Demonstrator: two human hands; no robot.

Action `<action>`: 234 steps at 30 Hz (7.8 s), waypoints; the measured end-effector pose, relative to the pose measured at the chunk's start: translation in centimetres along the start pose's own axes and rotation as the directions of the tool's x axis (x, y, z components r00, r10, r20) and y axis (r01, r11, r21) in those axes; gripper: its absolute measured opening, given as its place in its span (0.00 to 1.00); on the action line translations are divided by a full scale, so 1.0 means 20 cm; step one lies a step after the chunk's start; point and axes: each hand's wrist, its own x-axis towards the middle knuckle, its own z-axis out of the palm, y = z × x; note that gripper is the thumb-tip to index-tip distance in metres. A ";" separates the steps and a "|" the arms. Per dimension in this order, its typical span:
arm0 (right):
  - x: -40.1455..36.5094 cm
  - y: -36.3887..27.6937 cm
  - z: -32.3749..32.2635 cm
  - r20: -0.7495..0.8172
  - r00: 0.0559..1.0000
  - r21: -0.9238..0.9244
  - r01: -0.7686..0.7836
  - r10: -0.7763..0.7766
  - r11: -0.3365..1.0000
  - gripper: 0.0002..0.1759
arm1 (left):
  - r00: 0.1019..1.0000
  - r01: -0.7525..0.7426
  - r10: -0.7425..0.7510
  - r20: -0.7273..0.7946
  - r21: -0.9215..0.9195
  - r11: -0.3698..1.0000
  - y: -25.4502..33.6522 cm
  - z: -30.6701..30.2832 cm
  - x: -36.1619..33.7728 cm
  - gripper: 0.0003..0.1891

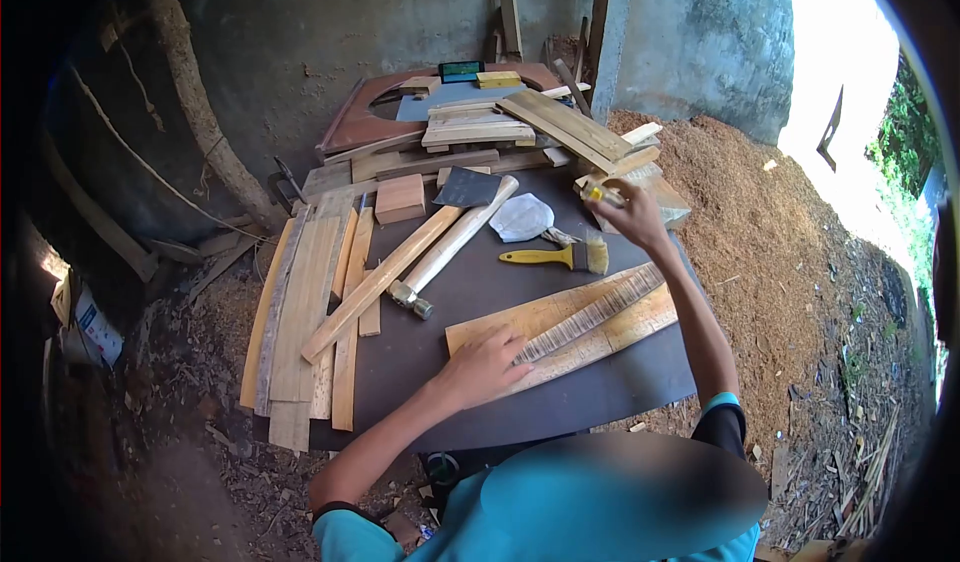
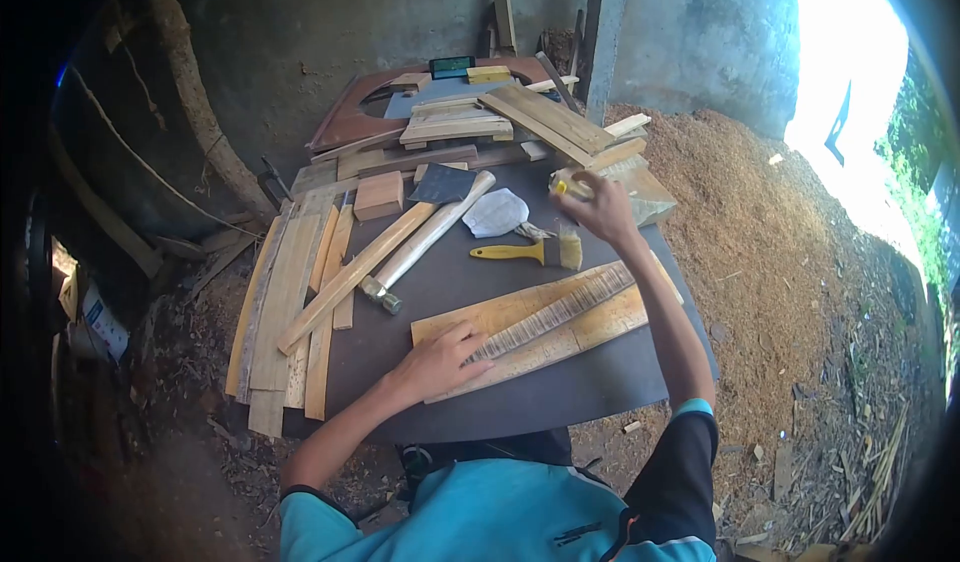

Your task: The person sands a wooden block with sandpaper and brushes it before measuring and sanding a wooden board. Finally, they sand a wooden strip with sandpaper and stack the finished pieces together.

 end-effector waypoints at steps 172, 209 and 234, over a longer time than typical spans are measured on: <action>-0.60 -0.60 -0.28 0.761 0.646 0.095 -0.200 0.058 0.975 0.24 | 0.918 0.199 -0.343 0.199 -0.979 -0.037 0.10 -0.24 0.04 0.13; -0.59 -0.60 -0.28 0.844 0.533 0.181 -0.196 -0.050 0.964 0.23 | 0.977 0.214 0.094 0.193 -0.906 -0.365 0.11 -0.09 -0.02 0.27; -0.35 -0.42 -0.33 0.155 0.988 0.140 -0.042 0.020 0.989 0.19 | 0.990 -0.015 0.026 -0.140 0.076 0.997 0.03 -0.08 -0.03 0.22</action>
